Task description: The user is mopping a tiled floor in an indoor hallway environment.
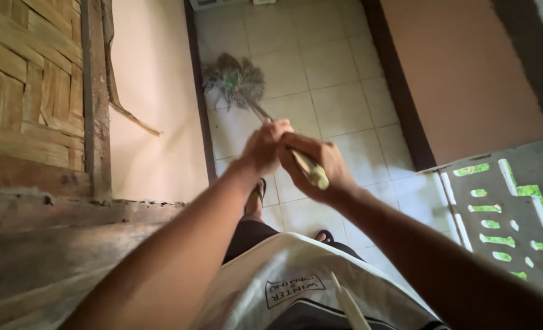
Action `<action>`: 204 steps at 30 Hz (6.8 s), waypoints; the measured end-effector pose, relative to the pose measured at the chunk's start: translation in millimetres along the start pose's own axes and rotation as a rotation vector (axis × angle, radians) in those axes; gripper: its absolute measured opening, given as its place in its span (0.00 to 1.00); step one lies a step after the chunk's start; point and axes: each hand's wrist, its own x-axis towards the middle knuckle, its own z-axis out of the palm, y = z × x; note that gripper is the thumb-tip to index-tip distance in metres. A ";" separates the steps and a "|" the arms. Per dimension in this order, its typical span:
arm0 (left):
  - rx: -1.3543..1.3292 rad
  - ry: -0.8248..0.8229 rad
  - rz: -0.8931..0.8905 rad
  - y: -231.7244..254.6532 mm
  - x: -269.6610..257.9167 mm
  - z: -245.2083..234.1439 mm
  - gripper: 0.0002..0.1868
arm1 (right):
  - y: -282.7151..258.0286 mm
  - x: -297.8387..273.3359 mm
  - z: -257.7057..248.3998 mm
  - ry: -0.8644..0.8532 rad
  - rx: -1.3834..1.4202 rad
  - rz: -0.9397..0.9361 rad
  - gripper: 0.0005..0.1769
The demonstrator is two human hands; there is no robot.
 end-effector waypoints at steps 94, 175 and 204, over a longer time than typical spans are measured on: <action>0.104 -0.035 0.272 -156.4 68.4 -51.7 0.07 | 19.7 115.0 92.0 0.002 0.157 -0.023 0.02; 0.047 -0.226 -0.023 -36.6 17.4 22.5 0.09 | 15.2 -13.6 2.9 -0.010 0.118 -0.047 0.12; -0.098 0.078 0.122 -28.4 40.0 -16.8 0.09 | 44.6 50.1 23.4 0.017 0.016 -0.071 0.11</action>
